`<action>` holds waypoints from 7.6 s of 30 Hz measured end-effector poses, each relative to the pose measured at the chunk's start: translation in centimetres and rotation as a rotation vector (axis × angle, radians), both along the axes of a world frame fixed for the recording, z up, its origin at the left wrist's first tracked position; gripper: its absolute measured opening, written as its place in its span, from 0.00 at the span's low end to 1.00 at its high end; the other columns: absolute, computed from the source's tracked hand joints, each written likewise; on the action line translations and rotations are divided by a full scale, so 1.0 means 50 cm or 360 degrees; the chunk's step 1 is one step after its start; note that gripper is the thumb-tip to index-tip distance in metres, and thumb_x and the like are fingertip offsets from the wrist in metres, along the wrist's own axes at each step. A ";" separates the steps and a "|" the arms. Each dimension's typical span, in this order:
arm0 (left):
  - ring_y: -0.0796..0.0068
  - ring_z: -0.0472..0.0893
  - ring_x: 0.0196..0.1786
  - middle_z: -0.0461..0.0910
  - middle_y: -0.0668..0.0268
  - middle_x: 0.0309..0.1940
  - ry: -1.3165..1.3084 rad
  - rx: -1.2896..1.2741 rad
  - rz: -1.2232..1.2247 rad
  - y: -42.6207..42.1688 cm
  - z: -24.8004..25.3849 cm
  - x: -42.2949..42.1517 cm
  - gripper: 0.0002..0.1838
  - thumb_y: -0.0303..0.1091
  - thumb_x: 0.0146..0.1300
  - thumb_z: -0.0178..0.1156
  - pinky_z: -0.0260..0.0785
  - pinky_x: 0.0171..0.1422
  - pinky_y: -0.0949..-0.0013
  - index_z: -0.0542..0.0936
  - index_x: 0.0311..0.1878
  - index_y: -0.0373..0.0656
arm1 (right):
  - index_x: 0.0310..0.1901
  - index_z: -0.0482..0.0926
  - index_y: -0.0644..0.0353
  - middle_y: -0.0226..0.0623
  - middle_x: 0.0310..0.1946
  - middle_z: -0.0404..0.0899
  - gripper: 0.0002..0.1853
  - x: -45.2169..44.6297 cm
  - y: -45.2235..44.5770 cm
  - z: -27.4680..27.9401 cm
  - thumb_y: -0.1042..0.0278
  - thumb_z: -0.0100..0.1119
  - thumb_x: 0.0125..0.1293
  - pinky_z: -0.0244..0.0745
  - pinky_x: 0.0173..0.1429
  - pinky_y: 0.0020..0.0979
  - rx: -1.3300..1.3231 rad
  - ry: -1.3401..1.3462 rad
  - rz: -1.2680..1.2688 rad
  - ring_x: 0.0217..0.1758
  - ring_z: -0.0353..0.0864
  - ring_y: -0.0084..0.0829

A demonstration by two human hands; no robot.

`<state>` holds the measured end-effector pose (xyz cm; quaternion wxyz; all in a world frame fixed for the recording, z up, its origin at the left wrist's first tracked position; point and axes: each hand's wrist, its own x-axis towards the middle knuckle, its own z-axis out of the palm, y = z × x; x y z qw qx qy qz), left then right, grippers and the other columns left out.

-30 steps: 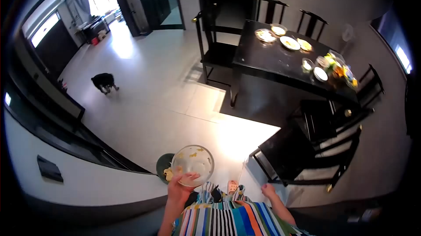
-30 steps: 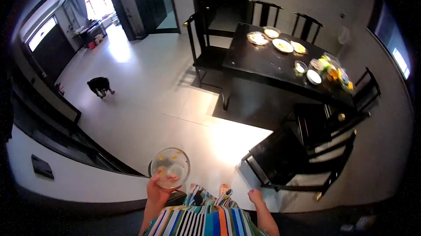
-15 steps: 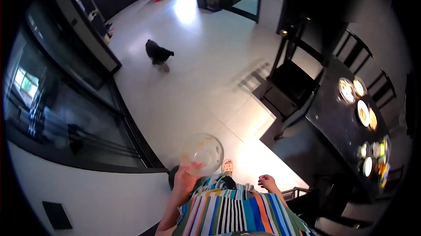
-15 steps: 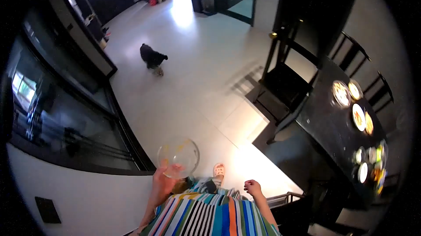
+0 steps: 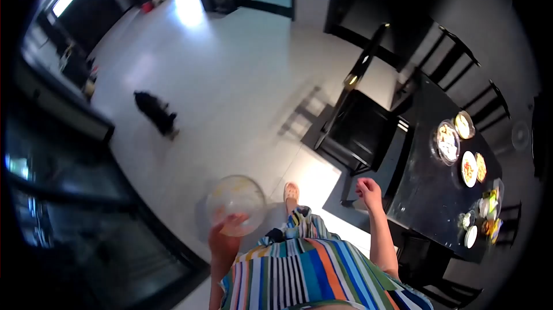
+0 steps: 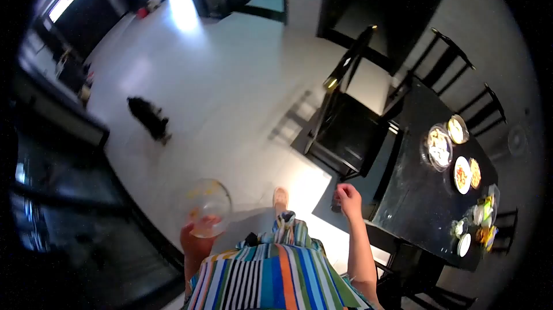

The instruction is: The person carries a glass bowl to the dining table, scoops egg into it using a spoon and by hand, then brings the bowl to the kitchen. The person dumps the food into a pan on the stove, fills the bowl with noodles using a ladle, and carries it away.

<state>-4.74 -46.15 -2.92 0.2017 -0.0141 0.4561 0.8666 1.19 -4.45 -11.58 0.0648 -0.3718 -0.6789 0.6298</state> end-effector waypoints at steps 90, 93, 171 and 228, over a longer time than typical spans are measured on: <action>0.47 0.73 0.51 0.70 0.53 0.46 -0.0398 -0.0164 -0.4955 2.393 0.165 -1.041 0.29 0.47 0.52 0.48 0.71 0.47 0.52 0.63 0.60 0.55 | 0.43 0.74 0.66 0.34 0.28 0.75 0.09 -1.521 0.688 0.409 0.74 0.50 0.62 0.71 0.36 0.23 0.0444 -0.0880 -0.4986 0.28 0.73 0.21; 0.47 0.74 0.50 0.71 0.52 0.44 -0.0437 -0.0084 -0.5081 2.256 0.184 -1.033 0.29 0.47 0.52 0.48 0.71 0.48 0.53 0.65 0.59 0.51 | 0.43 0.74 0.67 0.33 0.28 0.75 0.09 -1.622 0.594 0.396 0.74 0.49 0.62 0.70 0.36 0.22 0.0354 -0.0980 -0.5143 0.28 0.73 0.21; 0.49 0.74 0.52 0.76 0.54 0.44 -0.0372 -0.0363 -0.2003 1.145 0.091 0.379 0.25 0.45 0.53 0.48 0.70 0.48 0.49 0.65 0.57 0.56 | 0.51 0.66 0.63 0.43 0.30 0.78 0.16 1.076 0.667 0.001 0.77 0.48 0.60 0.71 0.23 0.23 -0.0424 0.0567 -0.1910 0.22 0.77 0.27; 0.60 0.79 0.45 0.78 0.53 0.42 -0.0660 -0.0579 -0.0215 1.477 0.093 0.723 0.31 0.47 0.53 0.51 0.78 0.42 0.56 0.63 0.61 0.49 | 0.38 0.79 0.65 0.53 0.39 0.78 0.13 0.385 1.588 -0.033 0.65 0.51 0.57 0.72 0.51 0.40 0.0812 -0.0575 -0.0324 0.47 0.77 0.46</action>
